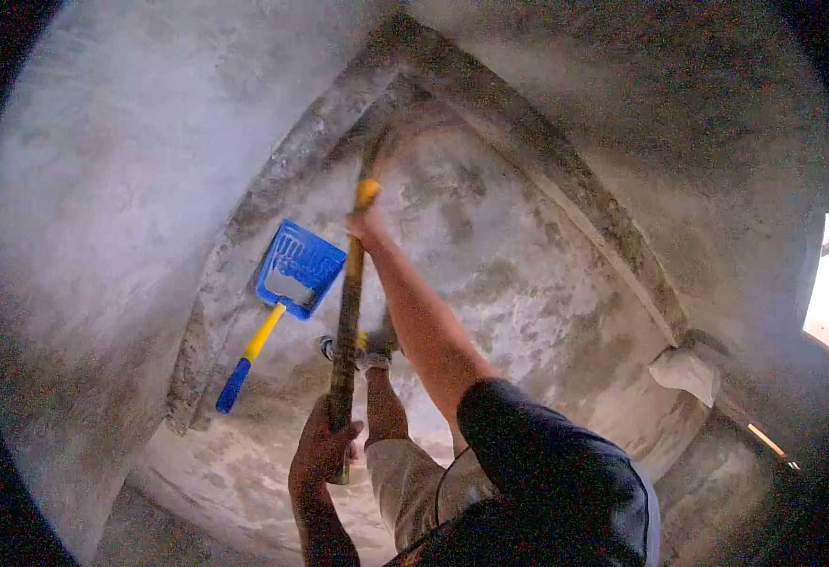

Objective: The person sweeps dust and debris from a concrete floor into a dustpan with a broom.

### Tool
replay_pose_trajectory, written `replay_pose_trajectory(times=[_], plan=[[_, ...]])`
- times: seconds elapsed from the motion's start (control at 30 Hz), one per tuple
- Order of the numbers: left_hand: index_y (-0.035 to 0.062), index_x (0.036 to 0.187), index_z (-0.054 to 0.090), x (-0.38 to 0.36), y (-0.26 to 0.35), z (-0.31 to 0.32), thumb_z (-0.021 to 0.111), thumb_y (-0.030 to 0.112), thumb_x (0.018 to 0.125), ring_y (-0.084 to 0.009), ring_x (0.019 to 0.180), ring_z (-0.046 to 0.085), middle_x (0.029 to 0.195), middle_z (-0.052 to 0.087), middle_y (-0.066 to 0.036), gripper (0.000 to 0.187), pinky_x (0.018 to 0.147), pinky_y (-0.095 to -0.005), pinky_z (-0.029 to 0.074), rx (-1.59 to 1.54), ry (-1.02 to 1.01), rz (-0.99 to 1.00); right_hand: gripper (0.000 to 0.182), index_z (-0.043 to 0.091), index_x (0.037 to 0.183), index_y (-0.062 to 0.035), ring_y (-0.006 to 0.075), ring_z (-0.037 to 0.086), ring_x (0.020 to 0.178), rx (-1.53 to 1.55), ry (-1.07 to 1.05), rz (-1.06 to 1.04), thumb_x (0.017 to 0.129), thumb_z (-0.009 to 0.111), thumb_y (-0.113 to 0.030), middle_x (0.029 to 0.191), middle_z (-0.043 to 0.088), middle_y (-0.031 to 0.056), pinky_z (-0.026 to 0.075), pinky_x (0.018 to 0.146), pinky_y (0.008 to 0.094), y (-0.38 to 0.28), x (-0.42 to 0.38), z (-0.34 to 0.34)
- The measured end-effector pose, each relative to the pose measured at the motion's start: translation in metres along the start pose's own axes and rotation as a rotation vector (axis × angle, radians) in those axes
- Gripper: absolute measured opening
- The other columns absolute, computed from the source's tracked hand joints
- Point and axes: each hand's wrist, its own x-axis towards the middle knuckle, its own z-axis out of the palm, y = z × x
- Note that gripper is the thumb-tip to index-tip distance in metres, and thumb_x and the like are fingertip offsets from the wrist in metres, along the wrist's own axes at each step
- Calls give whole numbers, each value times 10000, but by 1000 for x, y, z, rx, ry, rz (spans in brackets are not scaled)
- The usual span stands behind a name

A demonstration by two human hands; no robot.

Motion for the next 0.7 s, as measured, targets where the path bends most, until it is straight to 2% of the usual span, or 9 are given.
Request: replay_pose_trajectory(times=[0.07, 0.13, 0.2, 0.27, 0.4, 0.47, 0.53, 0.57, 0.7], plan=[[2, 1194, 354, 2, -6, 7, 642, 123, 805, -149, 476, 522, 722, 488, -68, 498, 443, -306, 441, -119, 47, -4, 556, 325, 1196, -59, 281, 546, 497, -29, -68, 44, 779, 662, -205, 717, 583, 147, 478, 487, 444, 15, 15, 16], [8, 1206, 347, -20, -15, 11, 643, 129, 806, -152, 479, 523, 719, 484, -67, 512, 451, -308, 448, -16, 103, -71, 757, 221, 1311, -8, 337, 610, 701, -589, 18, -313, 735, 671, -209, 808, 599, 185, 509, 651, 448, 37, -9, 23], [14, 1233, 339, -51, -50, 4, 642, 135, 808, -167, 498, 537, 741, 507, -84, 536, 478, -318, 465, 20, 153, -139, 943, 84, 1394, -19, 381, 593, 939, -598, -3, -417, 689, 684, -197, 967, 597, 234, 484, 800, 438, 60, -67, 31], [31, 1239, 348, -87, -71, 3, 647, 96, 801, -177, 513, 546, 761, 537, -95, 535, 469, -318, 469, 5, 179, -260, 1009, -8, 1430, -36, 412, 557, 1043, -550, -48, -246, 708, 681, -188, 1108, 558, 270, 458, 863, 430, 112, -97, 34], [122, 1312, 359, -157, -66, 5, 677, 123, 772, -130, 558, 464, 727, 468, -40, 627, 496, -295, 435, 75, 145, -367, 977, 8, 1447, -42, 293, 463, 1183, -229, -82, -225, 732, 674, -43, 1323, 426, 206, 435, 899, 378, 113, -188, 16], [111, 1290, 371, -174, -65, 2, 661, 111, 780, -124, 552, 459, 718, 468, -32, 587, 479, -292, 423, 61, 113, -301, 930, 32, 1444, -21, 231, 403, 1195, -26, -4, -229, 738, 635, 41, 1383, 341, 161, 420, 909, 336, 114, -210, -6], [92, 1258, 380, -178, -74, -8, 640, 91, 794, -111, 546, 450, 719, 469, -11, 532, 457, -272, 404, 144, 41, -260, 920, 39, 1461, -186, 128, 496, 718, -20, 112, -295, 741, 515, 133, 962, 495, 60, 442, 548, 241, 91, -220, -31], [92, 1258, 380, -166, -83, -14, 640, 91, 794, -111, 546, 450, 719, 469, -11, 532, 457, -272, 404, 143, 43, -262, 885, 80, 1449, -186, 129, 500, 658, -82, 163, -424, 741, 512, 122, 928, 494, 57, 441, 515, 247, 116, -191, -56], [5, 1273, 336, -87, -60, -9, 637, 143, 817, -210, 577, 595, 884, 593, -185, 564, 532, -349, 492, 291, -149, -222, 819, 157, 1411, -148, 143, 520, 636, -142, 238, -241, 732, 573, 46, 851, 517, 65, 449, 509, 266, 28, -169, -70]])
